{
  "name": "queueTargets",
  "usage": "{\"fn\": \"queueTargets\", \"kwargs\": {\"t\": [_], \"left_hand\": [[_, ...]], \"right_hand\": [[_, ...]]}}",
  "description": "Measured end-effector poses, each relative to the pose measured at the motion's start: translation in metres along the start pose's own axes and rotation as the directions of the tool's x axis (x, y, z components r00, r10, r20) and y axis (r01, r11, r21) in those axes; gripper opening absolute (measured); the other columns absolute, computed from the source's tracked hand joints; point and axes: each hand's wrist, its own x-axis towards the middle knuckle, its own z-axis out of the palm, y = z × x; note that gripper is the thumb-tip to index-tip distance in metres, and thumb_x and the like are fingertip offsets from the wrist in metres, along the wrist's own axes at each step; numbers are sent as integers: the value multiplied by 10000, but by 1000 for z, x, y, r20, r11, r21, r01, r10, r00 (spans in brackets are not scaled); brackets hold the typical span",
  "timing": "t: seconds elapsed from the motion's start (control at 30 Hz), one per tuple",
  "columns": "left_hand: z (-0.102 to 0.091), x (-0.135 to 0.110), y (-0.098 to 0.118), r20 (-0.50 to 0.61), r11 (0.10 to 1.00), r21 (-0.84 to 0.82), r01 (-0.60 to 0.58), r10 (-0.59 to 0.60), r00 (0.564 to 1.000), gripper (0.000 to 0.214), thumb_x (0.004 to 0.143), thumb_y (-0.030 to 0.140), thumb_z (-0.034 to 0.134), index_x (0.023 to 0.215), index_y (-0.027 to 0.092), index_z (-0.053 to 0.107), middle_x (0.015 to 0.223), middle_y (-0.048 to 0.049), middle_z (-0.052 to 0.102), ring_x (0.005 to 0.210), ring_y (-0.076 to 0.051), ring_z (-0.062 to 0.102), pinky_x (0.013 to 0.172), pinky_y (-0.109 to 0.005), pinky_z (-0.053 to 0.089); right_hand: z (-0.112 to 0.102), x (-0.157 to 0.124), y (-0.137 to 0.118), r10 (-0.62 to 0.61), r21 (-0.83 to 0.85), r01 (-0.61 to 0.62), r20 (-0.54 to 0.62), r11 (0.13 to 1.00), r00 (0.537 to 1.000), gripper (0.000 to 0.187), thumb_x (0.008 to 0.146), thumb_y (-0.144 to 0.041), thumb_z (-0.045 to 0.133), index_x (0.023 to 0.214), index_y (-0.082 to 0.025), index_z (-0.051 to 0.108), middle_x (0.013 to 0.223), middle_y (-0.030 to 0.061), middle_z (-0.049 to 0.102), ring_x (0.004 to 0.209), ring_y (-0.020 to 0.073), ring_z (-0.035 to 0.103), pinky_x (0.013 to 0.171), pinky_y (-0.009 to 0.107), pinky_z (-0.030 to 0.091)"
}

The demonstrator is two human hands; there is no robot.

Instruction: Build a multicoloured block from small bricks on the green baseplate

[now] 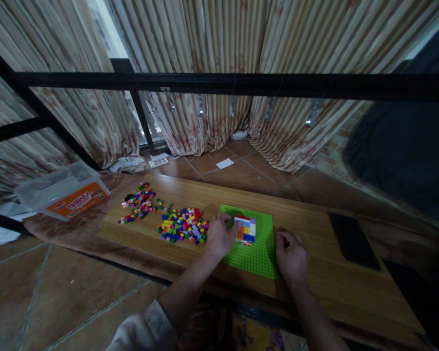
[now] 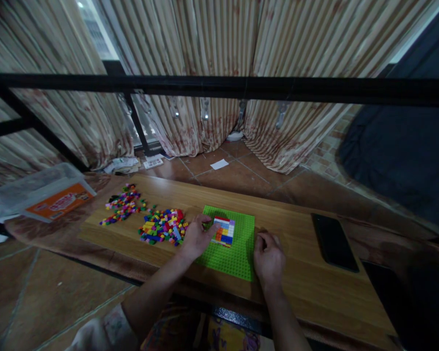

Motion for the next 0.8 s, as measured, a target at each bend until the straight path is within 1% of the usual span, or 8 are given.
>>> {"fn": "queueTargets", "kwargs": {"t": [0.07, 0.17, 0.27, 0.43, 0.57, 0.67, 0.73, 0.8], "left_hand": [[0, -1, 1, 3, 1000, -12, -23, 23, 1000, 252, 809, 359, 600, 971, 167, 594, 950, -56, 654, 916, -186, 612, 802, -303, 485], [0, -4, 6, -4, 996, 1, -89, 89, 996, 197, 815, 295, 591, 967, 170, 580, 942, -53, 652, 900, -181, 614, 801, -295, 483], [1, -9, 9, -27, 991, 32, -131, 131, 991, 162, 840, 276, 556, 965, 172, 566, 927, -57, 644, 873, -178, 612, 796, -291, 483], [10, -13, 5, -69, 991, 25, -128, 130, 989, 167, 847, 275, 541, 984, 178, 548, 951, -58, 632, 874, -174, 610, 804, -288, 487], [11, -12, 6, -57, 994, -2, -113, 113, 992, 192, 840, 279, 549, 1000, 174, 557, 956, -59, 649, 863, -170, 621, 792, -282, 494], [1, -11, 11, -52, 998, -19, -68, 67, 996, 253, 843, 323, 556, 1039, 164, 568, 928, -57, 666, 829, -170, 631, 759, -275, 497], [-13, -12, 14, -77, 998, -46, -40, 36, 996, 286, 874, 362, 513, 1071, 160, 565, 902, -54, 674, 802, -165, 636, 740, -268, 495], [-30, -18, 12, -113, 995, -86, -52, 42, 993, 286, 913, 367, 442, 1072, 164, 566, 895, -50, 677, 801, -155, 637, 736, -256, 488]], "right_hand": [[1, 0, 1, -4, -3, 4, 1, 1000, 1000, 361, 854, -418, 405, 843, -177, 675, 888, 95, 660, 741, 204, 599, 697, 311, 448], [1, -1, 1, -8, 5, 8, 4, 1000, 1000, 355, 852, -422, 413, 842, -179, 672, 893, 96, 664, 742, 206, 601, 699, 312, 453], [-1, -1, 0, -10, 8, 10, 20, 1000, 1000, 336, 847, -405, 426, 842, -176, 671, 893, 92, 663, 750, 202, 605, 707, 305, 454], [-2, -1, -3, -12, -18, 13, 46, 1000, 999, 322, 845, -381, 423, 838, -178, 673, 912, 89, 659, 751, 192, 594, 706, 302, 449], [-2, -1, -4, -11, -26, 12, 34, 1000, 999, 309, 834, -365, 429, 826, -179, 675, 888, 88, 653, 754, 197, 589, 704, 306, 443], [-3, 0, -3, -16, -32, 18, 47, 999, 999, 311, 829, -358, 428, 819, -173, 679, 860, 88, 645, 734, 196, 582, 681, 302, 434], [-3, 1, -2, -20, -43, 22, 50, 999, 999, 320, 827, -361, 424, 820, -171, 682, 856, 90, 642, 721, 196, 573, 668, 301, 428], [-3, 1, -2, -26, -50, 28, 49, 998, 998, 331, 825, -365, 419, 817, -167, 684, 857, 94, 643, 722, 197, 568, 670, 305, 427]]}}
